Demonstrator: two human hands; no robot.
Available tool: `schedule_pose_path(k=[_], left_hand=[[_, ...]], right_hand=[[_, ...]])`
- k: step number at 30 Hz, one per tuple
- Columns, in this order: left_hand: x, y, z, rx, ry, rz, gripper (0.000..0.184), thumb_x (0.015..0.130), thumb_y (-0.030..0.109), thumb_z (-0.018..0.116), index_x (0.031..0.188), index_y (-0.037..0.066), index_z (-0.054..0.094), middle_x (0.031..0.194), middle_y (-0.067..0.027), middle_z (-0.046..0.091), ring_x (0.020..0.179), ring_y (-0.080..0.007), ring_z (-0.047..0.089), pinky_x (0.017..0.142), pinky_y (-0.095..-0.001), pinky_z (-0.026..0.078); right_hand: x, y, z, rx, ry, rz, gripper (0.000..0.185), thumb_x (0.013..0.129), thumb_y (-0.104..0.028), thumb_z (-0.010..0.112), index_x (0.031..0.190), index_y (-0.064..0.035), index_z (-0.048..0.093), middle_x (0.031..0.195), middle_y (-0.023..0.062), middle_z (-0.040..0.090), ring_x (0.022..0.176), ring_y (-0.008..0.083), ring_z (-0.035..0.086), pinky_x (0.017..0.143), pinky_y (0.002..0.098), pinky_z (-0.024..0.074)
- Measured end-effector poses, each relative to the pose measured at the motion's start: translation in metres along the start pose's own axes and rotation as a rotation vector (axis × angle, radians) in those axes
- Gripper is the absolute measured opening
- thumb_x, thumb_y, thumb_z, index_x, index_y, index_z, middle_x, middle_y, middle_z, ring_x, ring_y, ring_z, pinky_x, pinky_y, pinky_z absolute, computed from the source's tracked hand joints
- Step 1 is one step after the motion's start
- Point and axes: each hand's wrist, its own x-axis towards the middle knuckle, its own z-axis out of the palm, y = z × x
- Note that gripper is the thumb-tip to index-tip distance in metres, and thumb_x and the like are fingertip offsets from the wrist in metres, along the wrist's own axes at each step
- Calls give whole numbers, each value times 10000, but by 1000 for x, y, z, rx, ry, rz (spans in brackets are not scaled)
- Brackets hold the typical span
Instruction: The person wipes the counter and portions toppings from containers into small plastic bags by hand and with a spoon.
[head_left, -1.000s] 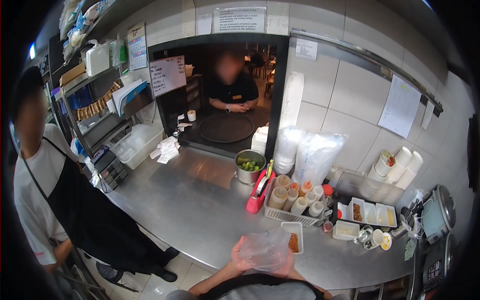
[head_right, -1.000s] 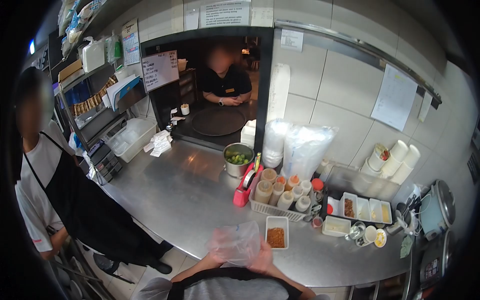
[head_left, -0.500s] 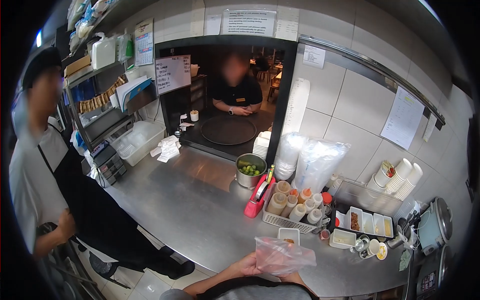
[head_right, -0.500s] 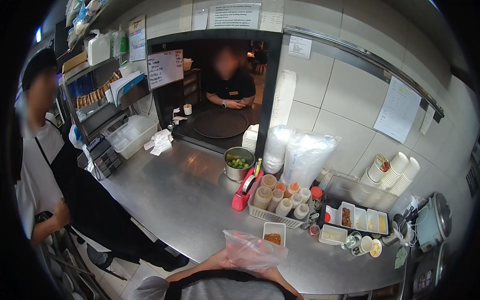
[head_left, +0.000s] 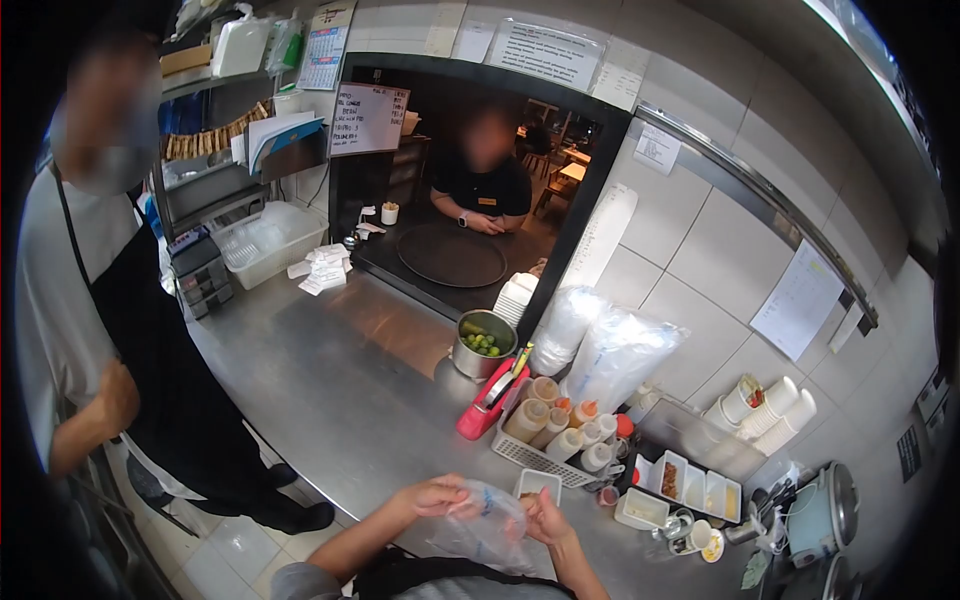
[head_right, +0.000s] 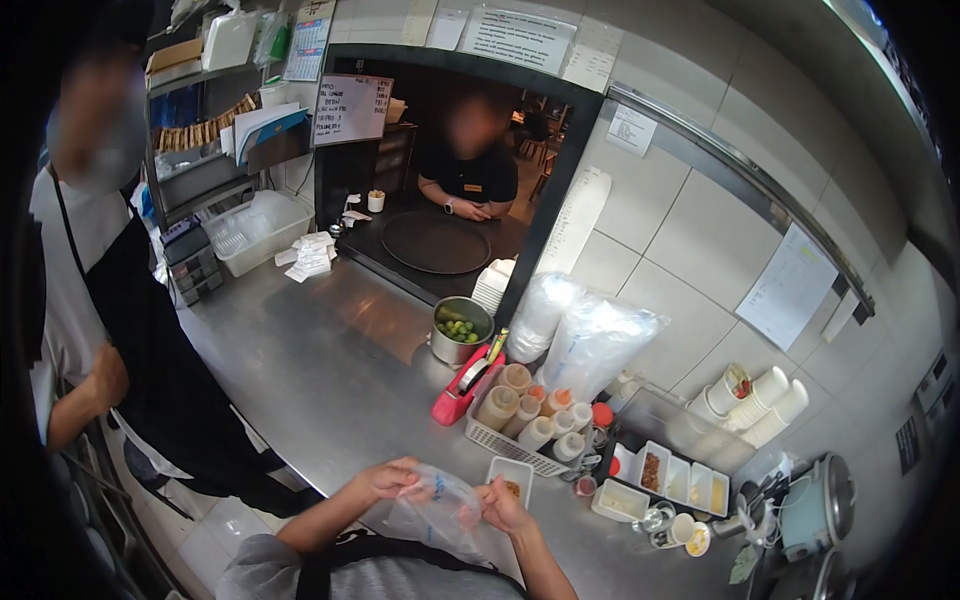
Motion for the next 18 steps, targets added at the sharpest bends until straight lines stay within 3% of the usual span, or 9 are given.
schedule_pose_path(k=[2,5,7,8,10,11,13,16,18], left_hand=[[-1,13,-3,198,-36,-166,375,933,336,503,675,64,522,664,-5,517,614,-85,499,582,-261,420],[0,32,-3,395,-86,-498,377,931,348,502,703,50,536,671,-23,565,639,-75,549,614,-239,434],[13,39,1,464,-244,-734,383,927,380,499,743,51,567,655,-33,585,653,-69,575,641,-208,445],[17,36,5,634,-211,-783,384,916,397,508,752,57,576,660,-42,597,663,-93,592,675,-233,448],[22,27,15,970,-140,-875,390,893,432,527,770,68,593,670,-60,621,682,-141,624,742,-281,452],[20,19,14,1338,-220,-884,360,868,432,555,817,81,614,714,-70,636,726,-162,630,806,-333,428],[13,-7,6,2083,-397,-836,341,820,432,610,909,106,655,802,-92,665,815,-204,643,934,-435,380],[1,-48,-24,2191,-424,-976,415,746,447,660,1012,128,664,887,-95,676,885,-259,638,1002,-587,233],[-3,-63,-25,2254,-461,-1043,472,739,478,651,1055,127,651,1016,-134,629,976,-276,606,994,-630,200]], right_hand=[[6,-12,3,-649,-62,-88,464,889,-418,535,916,26,667,838,98,647,744,204,622,662,326,482],[24,-29,27,-1180,-330,-79,439,869,-444,549,914,-26,673,848,100,656,736,241,625,689,341,468],[35,-28,37,-1270,-395,291,416,845,-462,568,919,-68,676,848,95,662,782,259,622,723,350,457],[40,-26,41,-1308,-425,483,405,832,-471,578,922,-89,678,848,93,666,805,268,620,740,354,452],[50,3,35,-1788,-334,625,403,804,-477,598,927,-103,681,909,91,659,888,264,603,784,377,427],[53,17,29,-2026,-275,691,403,790,-480,607,929,-109,682,940,90,656,930,262,594,806,389,415],[59,33,15,-2133,-284,657,411,768,-487,615,943,-122,686,1005,97,628,993,256,569,828,406,393],[62,50,10,-2210,-266,692,429,743,-492,627,968,-132,687,1085,103,584,1026,258,555,850,427,364],[69,68,9,-2195,-248,758,449,721,-492,645,998,-140,682,1129,97,561,1031,269,552,858,429,351]])
